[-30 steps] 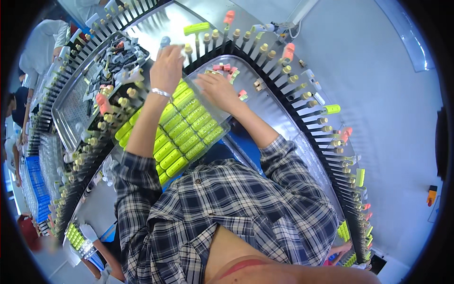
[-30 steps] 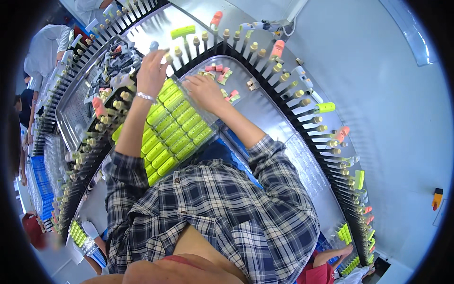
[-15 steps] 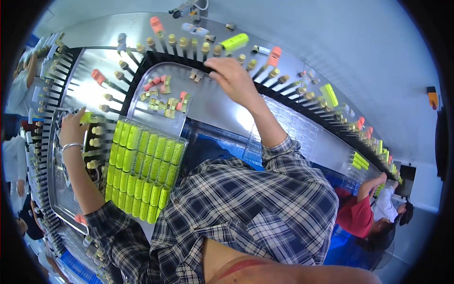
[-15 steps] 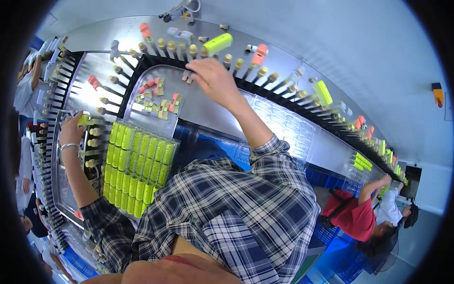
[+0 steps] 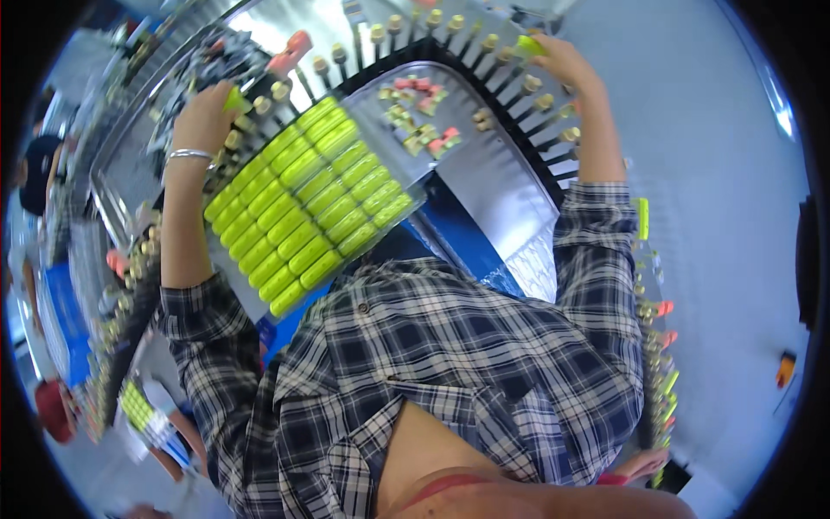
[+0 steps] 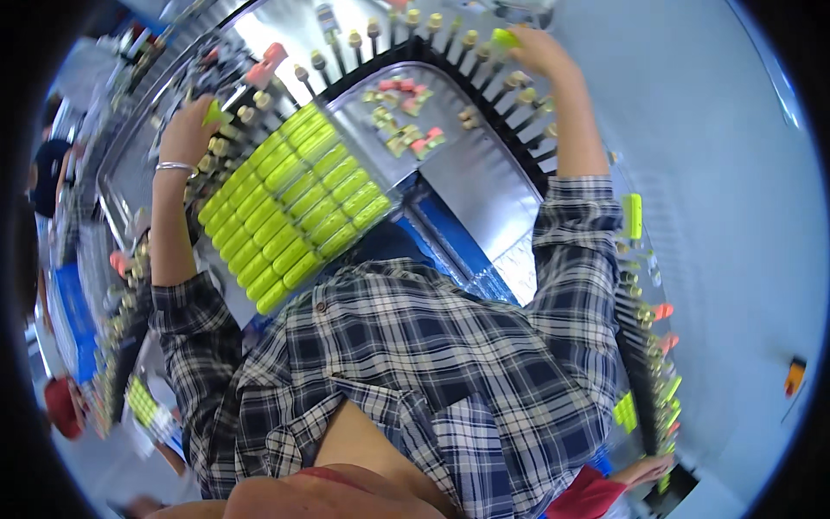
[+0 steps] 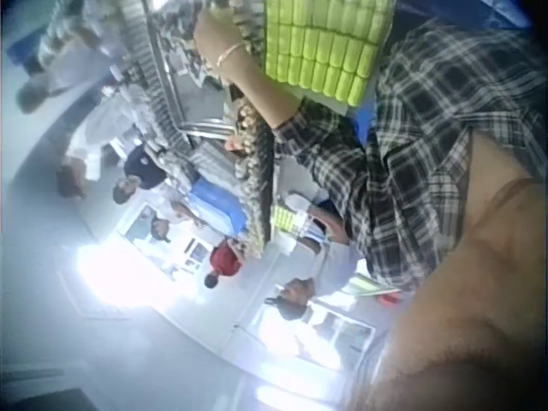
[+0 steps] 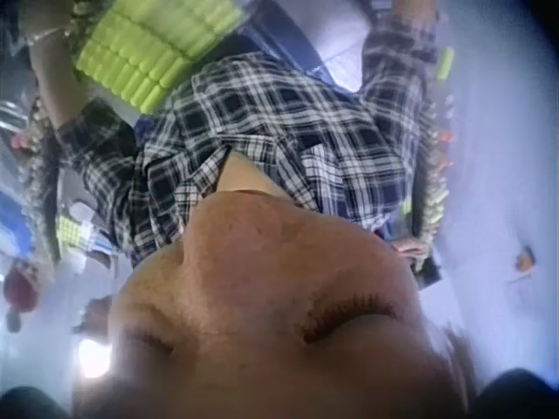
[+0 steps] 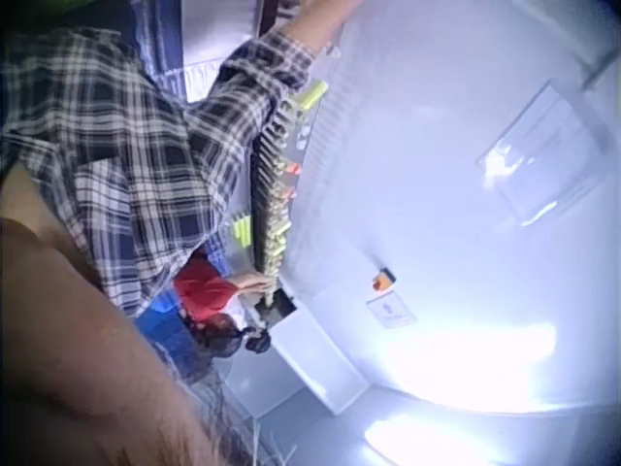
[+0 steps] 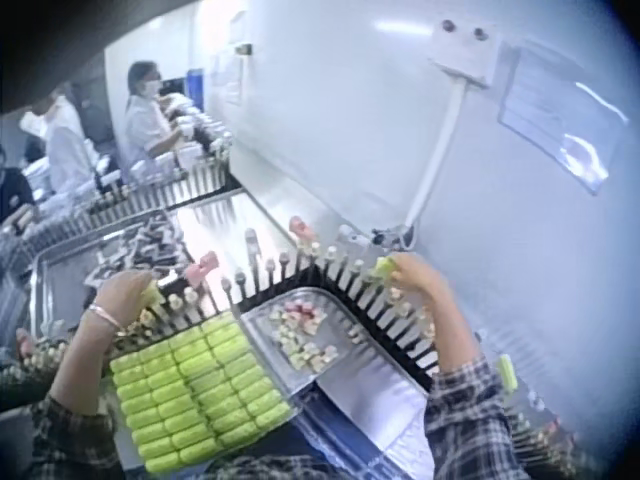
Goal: The person removes parts from moving pegs by hand, packs them into a plastic tray, and places the filled tray onto a conveyor belt. The person then retrieves empty plastic trays from a crate and sets them on the table to fill another tray.
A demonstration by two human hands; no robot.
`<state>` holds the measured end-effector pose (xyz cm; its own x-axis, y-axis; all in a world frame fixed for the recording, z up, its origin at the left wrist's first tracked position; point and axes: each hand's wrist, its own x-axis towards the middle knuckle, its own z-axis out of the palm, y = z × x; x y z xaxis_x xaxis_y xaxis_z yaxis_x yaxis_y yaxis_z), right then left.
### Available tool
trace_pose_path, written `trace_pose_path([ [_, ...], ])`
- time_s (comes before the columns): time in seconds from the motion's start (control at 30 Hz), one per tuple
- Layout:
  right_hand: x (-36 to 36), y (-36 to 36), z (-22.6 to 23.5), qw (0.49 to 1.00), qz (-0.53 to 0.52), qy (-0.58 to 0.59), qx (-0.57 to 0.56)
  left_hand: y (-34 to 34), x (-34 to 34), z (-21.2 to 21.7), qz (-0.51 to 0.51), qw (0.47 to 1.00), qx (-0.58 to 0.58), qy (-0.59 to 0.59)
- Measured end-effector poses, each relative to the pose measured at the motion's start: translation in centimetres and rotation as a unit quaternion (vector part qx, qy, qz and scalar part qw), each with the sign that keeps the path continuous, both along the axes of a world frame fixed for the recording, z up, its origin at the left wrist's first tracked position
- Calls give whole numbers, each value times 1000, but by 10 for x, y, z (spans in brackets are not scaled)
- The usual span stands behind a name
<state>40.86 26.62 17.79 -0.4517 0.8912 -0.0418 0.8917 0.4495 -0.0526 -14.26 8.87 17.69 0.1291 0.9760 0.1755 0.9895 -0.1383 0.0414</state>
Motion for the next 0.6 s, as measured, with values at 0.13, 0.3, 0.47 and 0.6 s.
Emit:
trace_pose_path([
  [0.13, 1, 9, 0, 998, -57, -19, -29, -42, 47, 32, 34, 994, 37, -95],
  [0.3, -11, 16, -8, 995, -66, -65, 42, -80, 94, -35, -73, 975, 12, -208],
  [0.47, -51, -17, 15, 968, -114, 32, 221, -91, 137, -70, -32, 985, -7, -172],
  [0.6, -150, -104, 17, 984, -5, 153, 86, -99, 138, -91, 3, 992, 10, -122],
])
